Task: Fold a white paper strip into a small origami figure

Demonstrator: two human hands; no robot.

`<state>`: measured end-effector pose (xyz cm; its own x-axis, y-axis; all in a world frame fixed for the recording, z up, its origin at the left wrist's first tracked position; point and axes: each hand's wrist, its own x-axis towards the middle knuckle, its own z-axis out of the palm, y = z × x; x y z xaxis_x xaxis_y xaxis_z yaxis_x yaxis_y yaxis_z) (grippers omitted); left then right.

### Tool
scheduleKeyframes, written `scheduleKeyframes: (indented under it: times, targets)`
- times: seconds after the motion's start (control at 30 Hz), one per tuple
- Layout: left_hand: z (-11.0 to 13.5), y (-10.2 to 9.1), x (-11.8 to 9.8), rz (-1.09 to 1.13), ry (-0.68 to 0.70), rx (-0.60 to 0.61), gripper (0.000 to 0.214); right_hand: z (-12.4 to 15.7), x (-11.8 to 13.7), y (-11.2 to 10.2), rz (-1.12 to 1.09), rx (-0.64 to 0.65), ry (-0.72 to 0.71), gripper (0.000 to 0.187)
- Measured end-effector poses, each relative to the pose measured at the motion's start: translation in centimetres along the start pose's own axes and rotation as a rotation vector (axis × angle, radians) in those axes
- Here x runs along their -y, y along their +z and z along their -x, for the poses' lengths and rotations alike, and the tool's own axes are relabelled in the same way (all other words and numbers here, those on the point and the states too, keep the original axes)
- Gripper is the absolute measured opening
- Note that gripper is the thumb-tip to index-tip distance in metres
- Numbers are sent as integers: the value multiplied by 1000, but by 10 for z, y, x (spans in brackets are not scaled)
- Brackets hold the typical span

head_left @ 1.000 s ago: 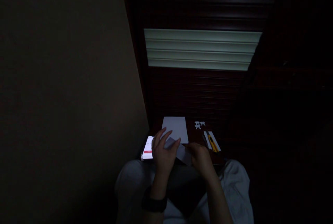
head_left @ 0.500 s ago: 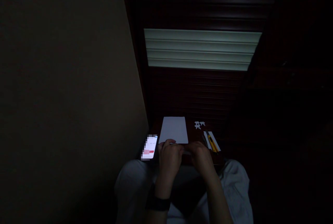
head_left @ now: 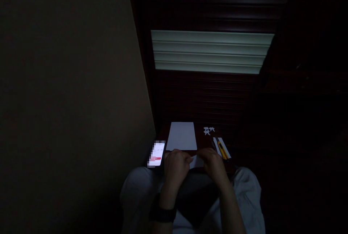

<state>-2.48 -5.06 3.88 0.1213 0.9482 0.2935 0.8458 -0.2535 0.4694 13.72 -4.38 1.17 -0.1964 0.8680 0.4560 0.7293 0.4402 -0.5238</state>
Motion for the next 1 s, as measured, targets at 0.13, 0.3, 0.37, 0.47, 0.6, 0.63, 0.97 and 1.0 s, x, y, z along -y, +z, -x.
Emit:
scheduleKeyframes:
  times: [0.13,0.3,0.37,0.47,0.6,0.63,0.97,1.0]
  targets:
    - [1,1,3,27,-37,-1,14,1,-5,0,-7,-22,18,37]
    - [2,-2,5,62,-60,19,14,3,-15,-2,2,-53,61,37]
    - [2,-3,5,74,-75,38,15,5,-22,-3,12,-66,87,34]
    - [2,-4,7,105,-104,46,16,9,-33,-5,12,-109,152,31]
    - [1,-1,11,217,-135,44,20,11,-35,-7,-173,-227,271,22]
    - [1,0,12,252,-136,48,21,10,-32,-7,-286,-243,279,24]
    - [4,1,2,512,26,150,29,2,-9,4,-549,-329,399,30]
    - [4,1,2,523,36,156,30,3,-11,4,-548,-335,399,31]
